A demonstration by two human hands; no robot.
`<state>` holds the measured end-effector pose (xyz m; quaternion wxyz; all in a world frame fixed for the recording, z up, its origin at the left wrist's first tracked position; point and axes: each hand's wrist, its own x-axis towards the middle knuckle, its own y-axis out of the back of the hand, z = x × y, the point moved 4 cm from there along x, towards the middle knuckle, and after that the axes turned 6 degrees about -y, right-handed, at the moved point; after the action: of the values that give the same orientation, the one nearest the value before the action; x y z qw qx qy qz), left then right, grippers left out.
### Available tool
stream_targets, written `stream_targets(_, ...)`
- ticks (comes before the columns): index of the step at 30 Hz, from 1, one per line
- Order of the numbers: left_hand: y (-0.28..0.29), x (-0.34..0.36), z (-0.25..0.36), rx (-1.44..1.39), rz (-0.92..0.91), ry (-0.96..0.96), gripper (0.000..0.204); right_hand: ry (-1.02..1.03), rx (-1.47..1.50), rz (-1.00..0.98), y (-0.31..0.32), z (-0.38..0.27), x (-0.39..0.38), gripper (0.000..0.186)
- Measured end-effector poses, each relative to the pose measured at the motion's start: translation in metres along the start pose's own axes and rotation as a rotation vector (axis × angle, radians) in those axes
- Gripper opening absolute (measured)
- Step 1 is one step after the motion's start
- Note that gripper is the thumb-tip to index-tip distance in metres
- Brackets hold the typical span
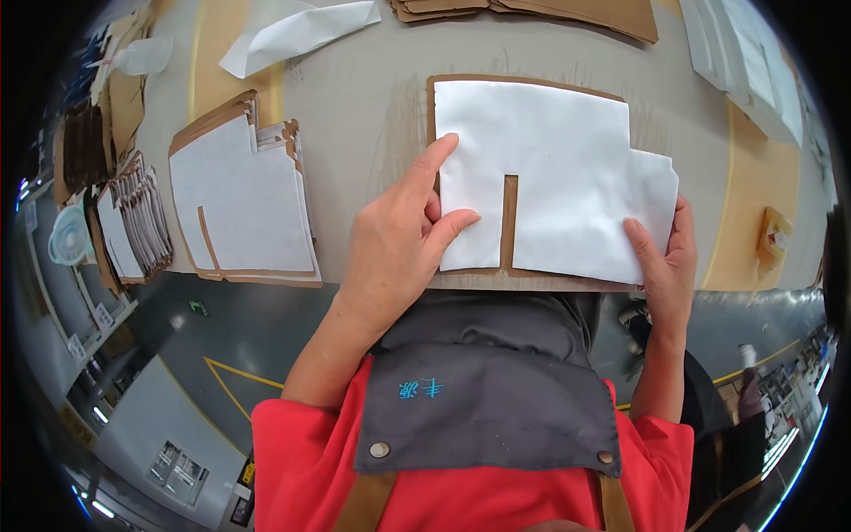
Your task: Applying glue to leather pieces and pressing a white paper lining onto them.
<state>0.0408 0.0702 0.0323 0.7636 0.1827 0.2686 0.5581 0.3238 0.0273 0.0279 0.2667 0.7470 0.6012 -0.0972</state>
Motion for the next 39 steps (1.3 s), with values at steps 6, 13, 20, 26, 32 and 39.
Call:
stream_targets(6, -0.002, -0.002, 0.001, 0.040, 0.024, -0.047, 0.067, 0.088, -0.155, 0.068, 0.002, -0.001, -0.004, 0.047)
stream_targets(13, -0.002, -0.003, 0.000, 0.054, 0.029, -0.052, 0.065, 0.068, -0.255, 0.093, -0.001, -0.001, -0.007, 0.049)
stream_targets(20, -0.002, -0.001, 0.003, 0.047, 0.033, -0.069, 0.056, 0.103, -0.273, 0.102, -0.001, -0.003, -0.007, 0.051)
stream_targets(26, 0.002, -0.001, 0.007, 0.175, 0.029, -0.139, 0.055, 0.227, -0.445, 0.165, 0.000, -0.001, -0.007, 0.065)
stream_targets(32, 0.008, 0.003, 0.033, 0.405, 0.071, -0.243, 0.047, 0.114, -0.377, 0.216, 0.013, 0.009, -0.015, 0.072)
stream_targets(39, -0.067, 0.040, 0.075, 0.247, -0.170, -0.822, 0.051, 0.093, -0.263, 0.212, 0.018, 0.018, -0.016, 0.058)
